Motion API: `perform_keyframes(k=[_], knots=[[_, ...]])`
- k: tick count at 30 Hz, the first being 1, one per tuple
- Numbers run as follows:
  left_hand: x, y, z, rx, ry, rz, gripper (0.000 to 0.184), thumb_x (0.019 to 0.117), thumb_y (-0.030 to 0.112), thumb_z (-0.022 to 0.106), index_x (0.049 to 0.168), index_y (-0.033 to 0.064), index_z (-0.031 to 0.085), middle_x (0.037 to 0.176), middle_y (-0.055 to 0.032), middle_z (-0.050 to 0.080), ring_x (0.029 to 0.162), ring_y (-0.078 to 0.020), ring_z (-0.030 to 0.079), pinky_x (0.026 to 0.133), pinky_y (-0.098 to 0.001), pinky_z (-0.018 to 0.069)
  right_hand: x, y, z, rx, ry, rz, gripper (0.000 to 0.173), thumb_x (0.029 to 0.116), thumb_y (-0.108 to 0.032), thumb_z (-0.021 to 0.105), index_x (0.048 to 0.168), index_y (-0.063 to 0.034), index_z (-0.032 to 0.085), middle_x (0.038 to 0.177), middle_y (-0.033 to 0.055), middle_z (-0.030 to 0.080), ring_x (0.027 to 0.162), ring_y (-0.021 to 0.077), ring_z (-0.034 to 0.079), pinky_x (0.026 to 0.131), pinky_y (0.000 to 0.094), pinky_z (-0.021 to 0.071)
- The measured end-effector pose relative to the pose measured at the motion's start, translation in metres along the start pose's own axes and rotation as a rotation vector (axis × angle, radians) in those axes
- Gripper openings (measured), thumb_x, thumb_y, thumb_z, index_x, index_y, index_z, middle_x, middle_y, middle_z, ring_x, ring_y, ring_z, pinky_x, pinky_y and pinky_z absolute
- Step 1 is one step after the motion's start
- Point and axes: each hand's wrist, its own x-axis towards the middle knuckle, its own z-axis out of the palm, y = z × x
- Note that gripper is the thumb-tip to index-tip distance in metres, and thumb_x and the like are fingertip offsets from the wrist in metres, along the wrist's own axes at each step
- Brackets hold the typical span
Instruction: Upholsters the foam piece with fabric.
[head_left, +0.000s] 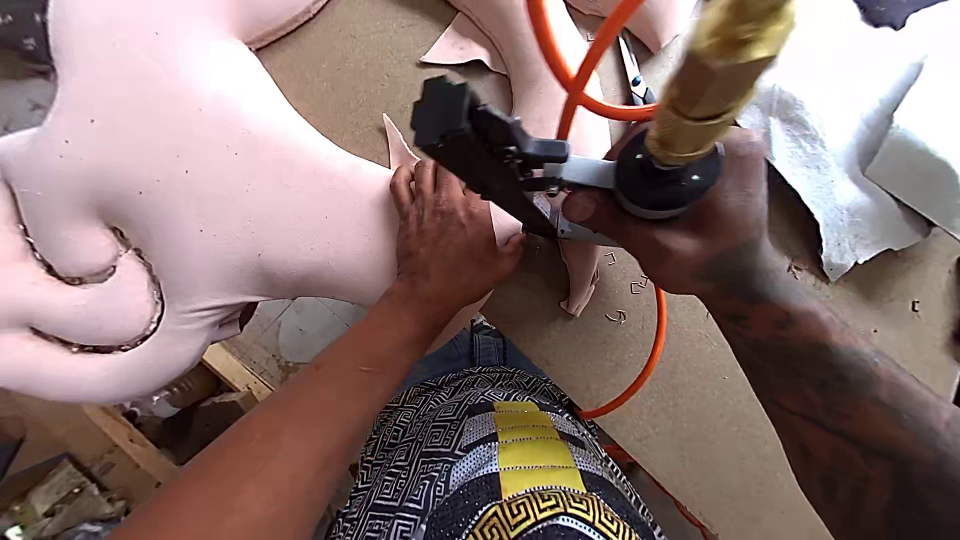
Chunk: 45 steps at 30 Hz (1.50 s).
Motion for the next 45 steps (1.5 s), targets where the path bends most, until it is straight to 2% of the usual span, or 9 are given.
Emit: perform_keyframes(k=[2, 5, 7, 12, 17, 24, 33, 41, 45], knots=[[0.0, -0.001, -0.001, 0.0, -0.004, 0.023, 0.079, 0.0781, 0.076, 0.058, 0.107, 0.0031, 0.069, 0.118, -0.0243, 0.065, 0.122, -0.0455, 0.056, 0.108, -0.0696, 0.0298, 0.001, -0.003, -0.005, -0.012, -0.018, 0.029, 0.03, 0.0879, -0.038, 0.079, 0.093, -0.0095, 0.069, 0.083, -0.0037, 0.07, 0.078, -0.002, 0.067, 0.071, 0.0198, 0.0567], [-0.001, -0.006, -0.008, -0.039, -0.03, 0.072, 0.091, 0.0759, 0.071, 0.064, 0.138, 0.004, 0.059, 0.134, -0.0201, 0.06, 0.126, -0.0413, 0.054, 0.109, -0.0654, 0.0318, -0.005, -0.003, -0.016, 0.097, -0.021, 0.078, 0.025, 0.0908, -0.032, 0.077, 0.094, -0.009, 0.067, 0.081, -0.0029, 0.07, 0.07, 0.0036, 0.068, 0.063, 0.0252, 0.0602], [-0.002, -0.008, -0.01, -0.04, -0.056, 0.066, 0.096, 0.0757, 0.07, 0.065, 0.146, 0.006, 0.053, 0.138, -0.0176, 0.058, 0.128, -0.039, 0.052, 0.111, -0.0635, 0.0303, -0.01, -0.002, -0.017, 0.157, -0.018, 0.091, 0.024, 0.0913, -0.03, 0.077, 0.094, -0.0089, 0.065, 0.078, -0.0017, 0.069, 0.065, 0.0073, 0.068, 0.058, 0.0284, 0.0607], [-0.002, -0.007, -0.007, 0.002, -0.091, 0.054, 0.084, 0.0779, 0.074, 0.058, 0.126, 0.0054, 0.066, 0.137, -0.0185, 0.058, 0.131, -0.0393, 0.051, 0.111, -0.0634, 0.0297, -0.007, -0.006, -0.011, 0.073, -0.033, 0.062, 0.026, 0.0906, -0.035, 0.076, 0.094, -0.0113, 0.066, 0.08, -0.0064, 0.069, 0.068, -0.0006, 0.067, 0.061, 0.0208, 0.0596], [-0.002, -0.006, -0.005, -0.002, -0.071, 0.039, 0.084, 0.0778, 0.073, 0.059, 0.127, 0.0056, 0.065, 0.139, -0.0187, 0.057, 0.131, -0.0392, 0.051, 0.111, -0.0638, 0.0293, -0.004, -0.005, -0.006, 0.091, -0.026, 0.074, 0.024, 0.0906, -0.033, 0.077, 0.095, -0.012, 0.066, 0.08, -0.0069, 0.069, 0.068, 0.0, 0.068, 0.061, 0.0214, 0.0603], [-0.004, -0.007, -0.001, 0.026, -0.036, 0.062, 0.075, 0.0812, 0.076, 0.051, 0.098, 0.0046, 0.069, 0.113, -0.0225, 0.068, 0.122, -0.0441, 0.056, 0.109, -0.0658, 0.0305, -0.003, -0.011, -0.001, 0.001, -0.055, 0.045, 0.031, 0.0885, -0.038, 0.078, 0.096, -0.0105, 0.068, 0.086, -0.0062, 0.07, 0.081, -0.005, 0.067, 0.075, 0.0161, 0.0568], [-0.005, -0.005, 0.002, -0.019, -0.024, 0.045, 0.074, 0.0802, 0.072, 0.056, 0.109, 0.0061, 0.07, 0.12, -0.0222, 0.067, 0.126, -0.044, 0.055, 0.112, -0.0666, 0.0278, -0.009, -0.015, 0.003, -0.041, -0.024, 0.034, 0.029, 0.0877, -0.034, 0.08, 0.095, -0.0078, 0.069, 0.085, -0.0034, 0.071, 0.08, -0.0039, 0.067, 0.074, 0.016, 0.0568], [-0.005, -0.004, -0.004, -0.04, -0.016, 0.018, 0.09, 0.0767, 0.069, 0.062, 0.14, 0.0053, 0.059, 0.139, -0.0169, 0.06, 0.132, -0.0374, 0.053, 0.113, -0.0627, 0.0302, -0.011, -0.008, -0.001, 0.012, -0.039, 0.088, 0.028, 0.0911, -0.034, 0.077, 0.098, -0.0094, 0.065, 0.085, -0.0025, 0.069, 0.072, 0.0041, 0.068, 0.065, 0.0267, 0.0608], [-0.004, -0.003, -0.004, -0.032, -0.026, 0.015, 0.089, 0.0767, 0.07, 0.061, 0.138, 0.0054, 0.06, 0.139, -0.0166, 0.06, 0.133, -0.0378, 0.052, 0.113, -0.0627, 0.0295, -0.013, -0.008, 0.002, 0.025, -0.015, 0.095, 0.029, 0.0912, -0.034, 0.077, 0.099, -0.0098, 0.064, 0.085, -0.0018, 0.07, 0.072, 0.0066, 0.069, 0.065, 0.0296, 0.062]])
